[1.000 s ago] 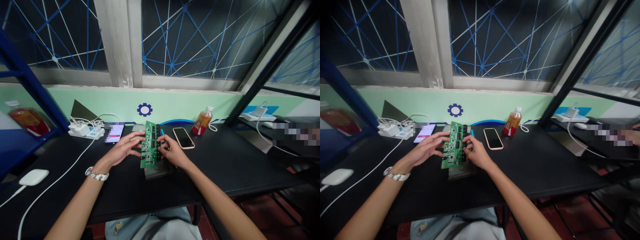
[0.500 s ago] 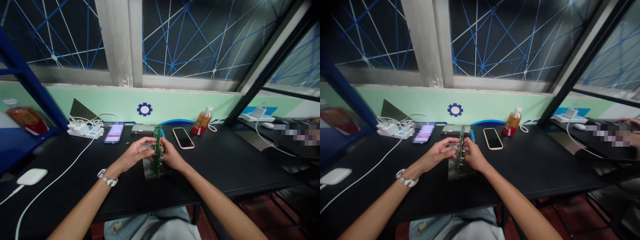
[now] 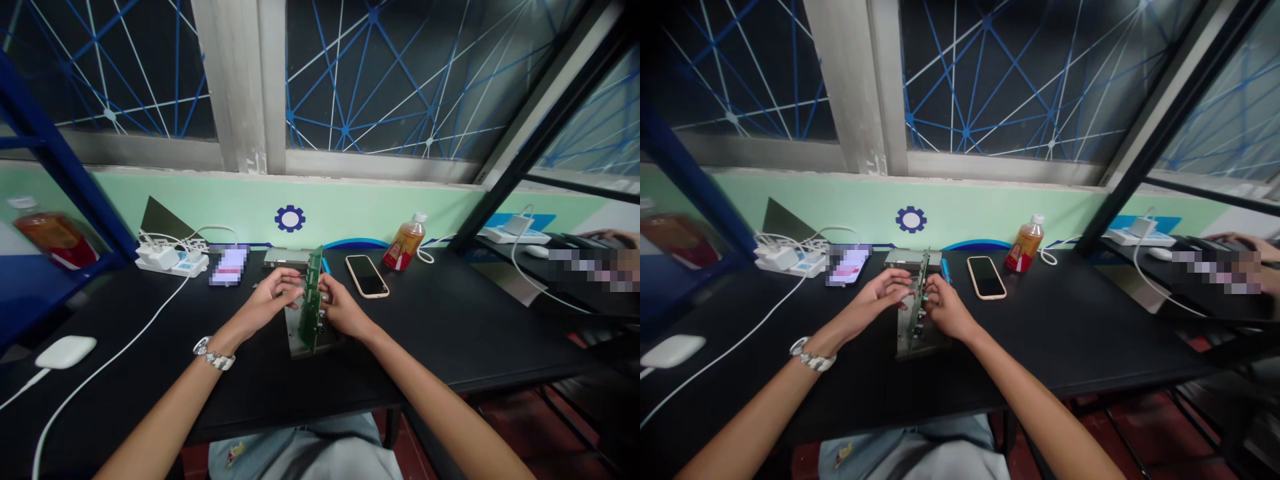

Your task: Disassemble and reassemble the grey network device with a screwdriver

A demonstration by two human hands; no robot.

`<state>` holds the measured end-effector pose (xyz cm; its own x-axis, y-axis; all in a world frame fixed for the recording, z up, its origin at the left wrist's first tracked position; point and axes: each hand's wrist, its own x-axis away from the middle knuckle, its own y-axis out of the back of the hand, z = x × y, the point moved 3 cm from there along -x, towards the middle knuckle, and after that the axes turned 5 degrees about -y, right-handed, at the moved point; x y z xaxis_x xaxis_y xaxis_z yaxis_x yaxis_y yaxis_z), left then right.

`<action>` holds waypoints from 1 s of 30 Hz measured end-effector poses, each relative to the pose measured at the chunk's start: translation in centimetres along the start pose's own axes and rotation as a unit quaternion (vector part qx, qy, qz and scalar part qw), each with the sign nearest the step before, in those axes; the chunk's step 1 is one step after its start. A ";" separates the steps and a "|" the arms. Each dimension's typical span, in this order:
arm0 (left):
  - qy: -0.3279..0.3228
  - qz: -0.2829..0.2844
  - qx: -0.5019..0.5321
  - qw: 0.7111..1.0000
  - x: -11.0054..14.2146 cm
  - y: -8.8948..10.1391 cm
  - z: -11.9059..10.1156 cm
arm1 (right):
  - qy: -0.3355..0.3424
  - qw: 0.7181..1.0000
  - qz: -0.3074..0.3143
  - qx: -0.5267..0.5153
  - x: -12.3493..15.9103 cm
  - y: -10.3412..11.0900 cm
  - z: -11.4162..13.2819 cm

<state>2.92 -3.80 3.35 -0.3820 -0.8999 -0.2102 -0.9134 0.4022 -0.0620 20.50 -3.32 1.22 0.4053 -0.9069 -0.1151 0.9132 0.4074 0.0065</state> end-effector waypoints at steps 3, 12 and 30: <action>0.071 0.015 0.024 0.997 0.3 -0.2 0.7 | -0.021 1.000 -0.011 -0.017 0.0 0.1 -0.3; 0.126 0.039 0.029 0.991 0.7 -0.9 0.5 | -0.089 0.992 0.005 -0.089 0.7 -0.2 2.3; 0.067 0.010 0.029 0.997 0.0 2.2 -0.5 | -0.082 0.994 -0.078 -0.010 0.8 3.1 3.4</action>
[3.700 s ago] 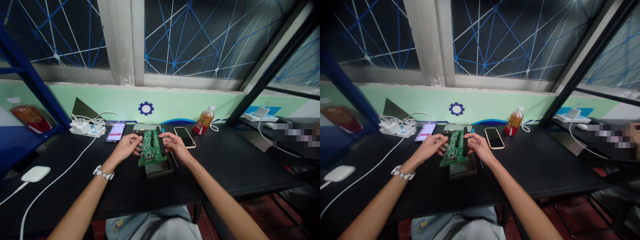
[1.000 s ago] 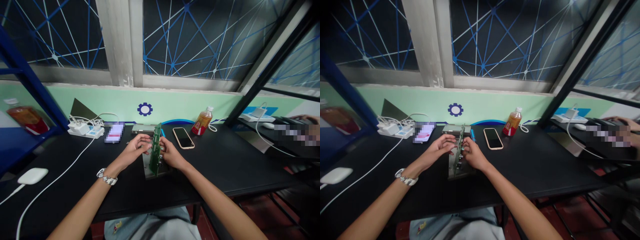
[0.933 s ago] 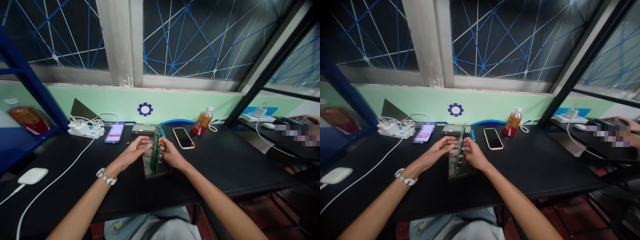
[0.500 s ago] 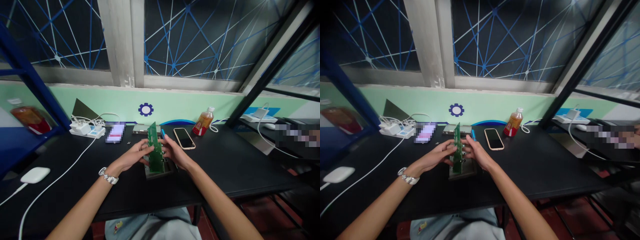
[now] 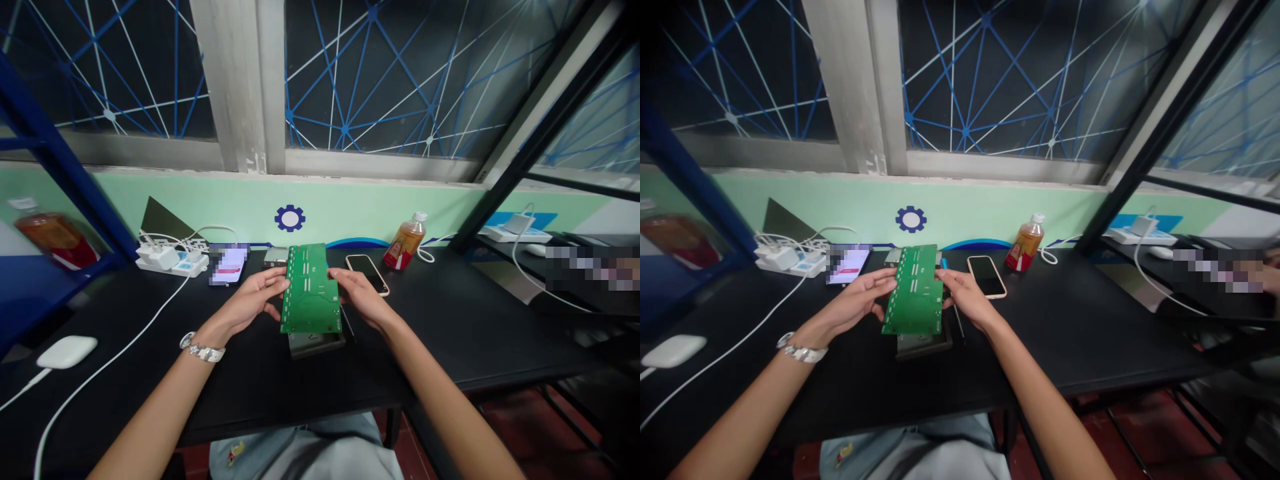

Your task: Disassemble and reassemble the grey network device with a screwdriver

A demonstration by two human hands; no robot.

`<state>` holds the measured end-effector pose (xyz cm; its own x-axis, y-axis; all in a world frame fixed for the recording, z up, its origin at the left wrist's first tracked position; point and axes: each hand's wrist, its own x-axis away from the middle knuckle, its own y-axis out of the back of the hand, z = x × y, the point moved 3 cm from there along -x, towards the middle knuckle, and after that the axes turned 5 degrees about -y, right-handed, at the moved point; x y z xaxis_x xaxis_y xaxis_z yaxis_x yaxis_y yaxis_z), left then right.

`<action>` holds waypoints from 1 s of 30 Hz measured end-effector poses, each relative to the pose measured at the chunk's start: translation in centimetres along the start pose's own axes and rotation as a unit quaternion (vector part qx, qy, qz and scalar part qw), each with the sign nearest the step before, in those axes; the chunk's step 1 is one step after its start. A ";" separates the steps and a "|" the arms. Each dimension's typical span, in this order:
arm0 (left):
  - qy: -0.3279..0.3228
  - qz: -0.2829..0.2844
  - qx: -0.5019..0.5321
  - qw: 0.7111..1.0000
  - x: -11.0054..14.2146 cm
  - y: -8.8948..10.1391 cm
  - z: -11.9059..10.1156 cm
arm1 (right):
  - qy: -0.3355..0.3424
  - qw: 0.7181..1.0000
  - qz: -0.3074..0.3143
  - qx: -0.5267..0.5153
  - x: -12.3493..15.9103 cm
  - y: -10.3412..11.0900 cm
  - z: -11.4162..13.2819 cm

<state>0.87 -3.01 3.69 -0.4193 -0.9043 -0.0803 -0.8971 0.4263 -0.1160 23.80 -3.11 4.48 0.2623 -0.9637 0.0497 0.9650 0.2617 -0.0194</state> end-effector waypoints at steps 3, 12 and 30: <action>-0.006 -0.004 0.000 1.000 0.1 0.1 -0.2 | 0.002 1.000 0.013 0.001 -0.2 0.1 -0.3; -0.025 0.063 0.037 0.997 0.4 -1.5 -0.5 | -0.012 0.997 0.064 0.034 -0.5 -1.2 -2.0; -0.014 0.053 -0.058 0.997 0.4 -0.7 -0.5 | 0.003 1.000 0.019 0.017 -0.9 -0.9 -1.6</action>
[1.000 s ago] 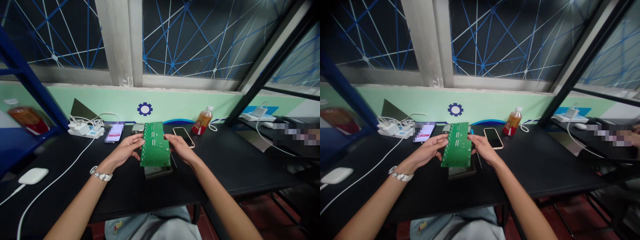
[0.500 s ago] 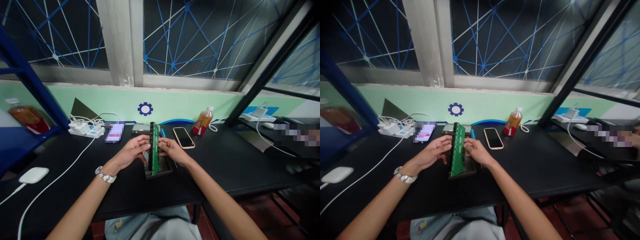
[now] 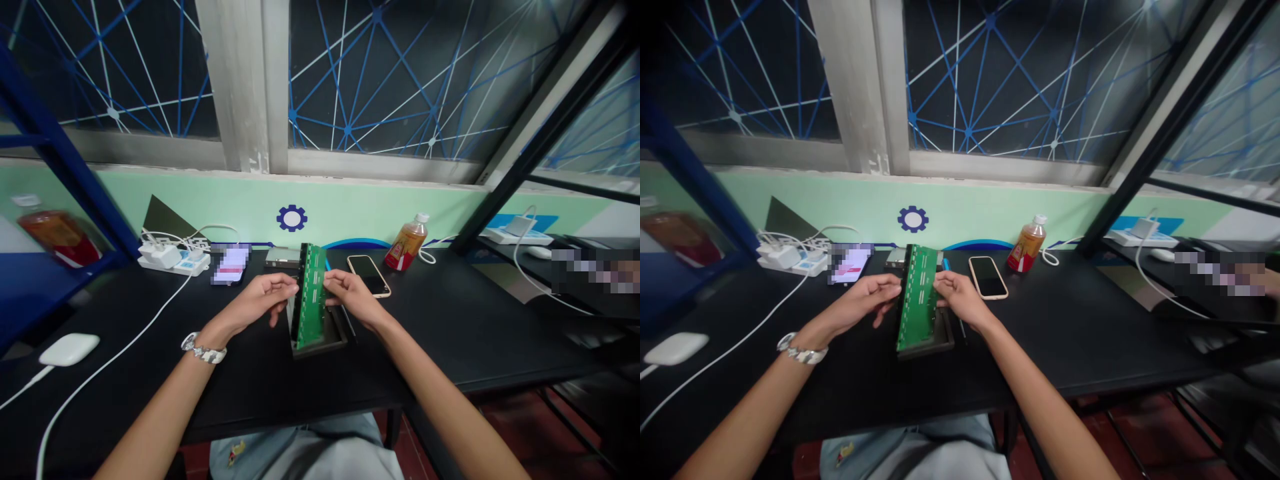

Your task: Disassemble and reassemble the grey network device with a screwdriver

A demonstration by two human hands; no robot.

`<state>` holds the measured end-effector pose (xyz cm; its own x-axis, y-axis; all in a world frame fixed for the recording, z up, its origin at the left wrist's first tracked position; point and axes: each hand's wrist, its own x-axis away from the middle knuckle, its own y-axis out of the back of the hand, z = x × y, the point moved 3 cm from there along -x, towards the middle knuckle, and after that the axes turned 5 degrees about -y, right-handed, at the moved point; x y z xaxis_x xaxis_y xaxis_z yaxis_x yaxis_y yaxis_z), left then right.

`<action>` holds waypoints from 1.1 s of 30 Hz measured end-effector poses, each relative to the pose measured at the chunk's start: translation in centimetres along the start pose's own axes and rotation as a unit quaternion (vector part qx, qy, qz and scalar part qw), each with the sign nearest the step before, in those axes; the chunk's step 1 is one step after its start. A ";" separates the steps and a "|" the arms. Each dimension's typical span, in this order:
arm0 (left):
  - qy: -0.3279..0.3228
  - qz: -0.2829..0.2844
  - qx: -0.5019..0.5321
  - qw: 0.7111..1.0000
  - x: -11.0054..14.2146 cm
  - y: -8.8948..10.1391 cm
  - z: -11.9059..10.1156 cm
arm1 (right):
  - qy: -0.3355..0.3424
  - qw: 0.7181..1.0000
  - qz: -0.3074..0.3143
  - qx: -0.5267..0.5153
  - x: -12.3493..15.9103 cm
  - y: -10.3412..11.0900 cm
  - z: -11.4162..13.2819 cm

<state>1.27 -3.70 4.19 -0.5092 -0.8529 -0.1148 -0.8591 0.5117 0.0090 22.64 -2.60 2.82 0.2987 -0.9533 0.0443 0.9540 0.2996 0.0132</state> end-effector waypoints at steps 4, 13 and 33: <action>0.014 0.012 -0.022 1.000 0.4 0.9 -0.2 | 0.056 0.996 -0.064 0.014 0.0 0.8 0.8; 0.040 0.006 0.015 0.999 0.5 1.1 -0.6 | 0.140 0.987 -0.041 0.061 1.3 0.4 2.4; 0.108 -0.004 -0.004 0.994 1.3 1.6 -1.1 | 0.241 0.952 -0.030 0.187 2.7 -0.7 2.2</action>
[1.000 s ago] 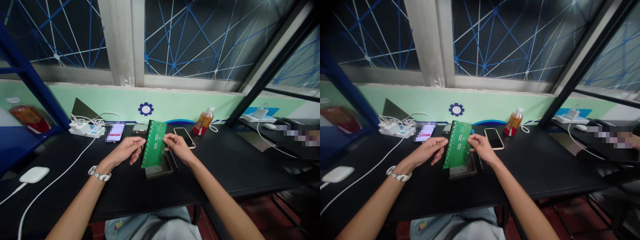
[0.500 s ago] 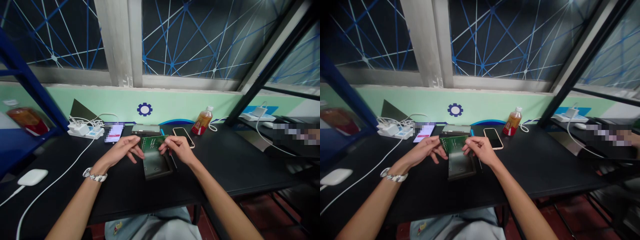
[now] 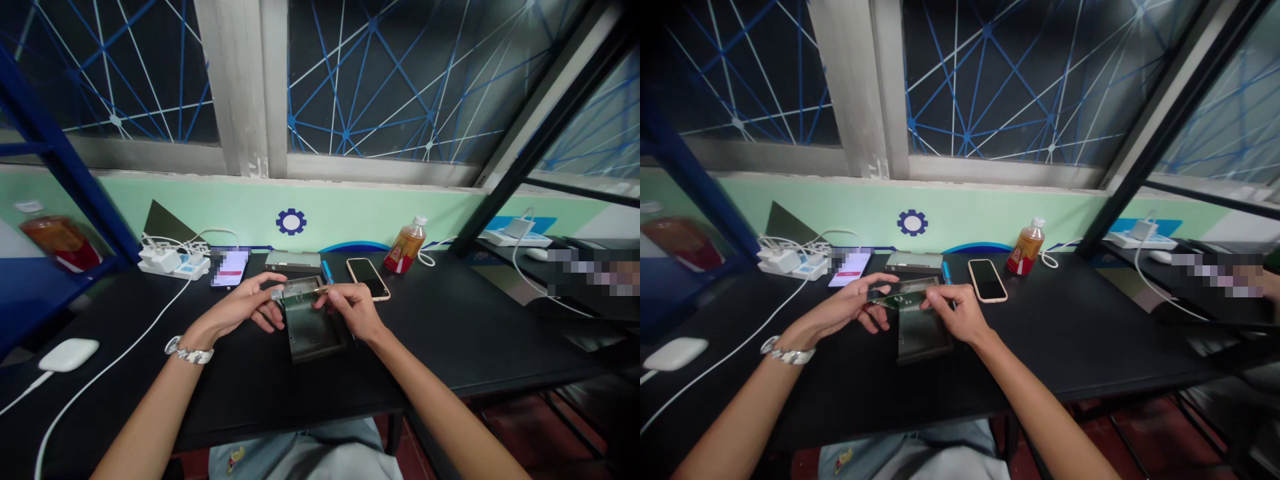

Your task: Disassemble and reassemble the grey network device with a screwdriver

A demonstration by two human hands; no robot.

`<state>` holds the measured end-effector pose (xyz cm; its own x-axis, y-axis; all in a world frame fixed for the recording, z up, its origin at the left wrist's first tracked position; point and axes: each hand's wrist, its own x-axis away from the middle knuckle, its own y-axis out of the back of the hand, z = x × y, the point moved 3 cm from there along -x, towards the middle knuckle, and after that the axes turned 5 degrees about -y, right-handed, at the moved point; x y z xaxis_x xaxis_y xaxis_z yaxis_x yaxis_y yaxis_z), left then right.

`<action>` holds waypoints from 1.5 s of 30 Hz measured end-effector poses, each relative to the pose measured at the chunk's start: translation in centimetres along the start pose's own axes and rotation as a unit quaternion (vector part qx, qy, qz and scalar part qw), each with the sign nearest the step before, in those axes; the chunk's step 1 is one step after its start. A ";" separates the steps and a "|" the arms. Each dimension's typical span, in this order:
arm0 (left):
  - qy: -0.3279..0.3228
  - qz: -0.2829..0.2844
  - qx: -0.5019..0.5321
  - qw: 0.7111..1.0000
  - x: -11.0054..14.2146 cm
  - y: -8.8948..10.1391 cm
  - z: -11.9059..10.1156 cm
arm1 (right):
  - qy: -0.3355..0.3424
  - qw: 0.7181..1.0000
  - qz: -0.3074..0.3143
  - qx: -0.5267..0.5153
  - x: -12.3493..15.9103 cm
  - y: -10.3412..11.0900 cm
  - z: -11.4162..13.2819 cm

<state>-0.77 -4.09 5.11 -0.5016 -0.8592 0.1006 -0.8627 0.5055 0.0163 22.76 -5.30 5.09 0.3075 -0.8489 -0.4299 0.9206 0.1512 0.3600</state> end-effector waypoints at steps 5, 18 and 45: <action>0.014 0.008 -0.001 1.000 0.1 0.3 0.4 | 0.075 0.997 0.006 0.013 0.4 -0.6 1.3; -0.018 -0.003 -0.016 1.000 -1.2 -0.8 1.9 | 0.123 0.991 0.037 0.025 1.0 -2.3 2.3; -0.214 -0.110 -0.035 0.970 -1.9 -3.5 0.4 | -0.176 0.960 0.079 -0.203 -0.5 -3.4 -0.5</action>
<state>3.15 -4.26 4.42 -0.2994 -0.8936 -0.3345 -0.9530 0.2968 0.0603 19.55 -5.13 3.71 0.4159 -0.9072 -0.0636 0.9093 0.4159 0.0140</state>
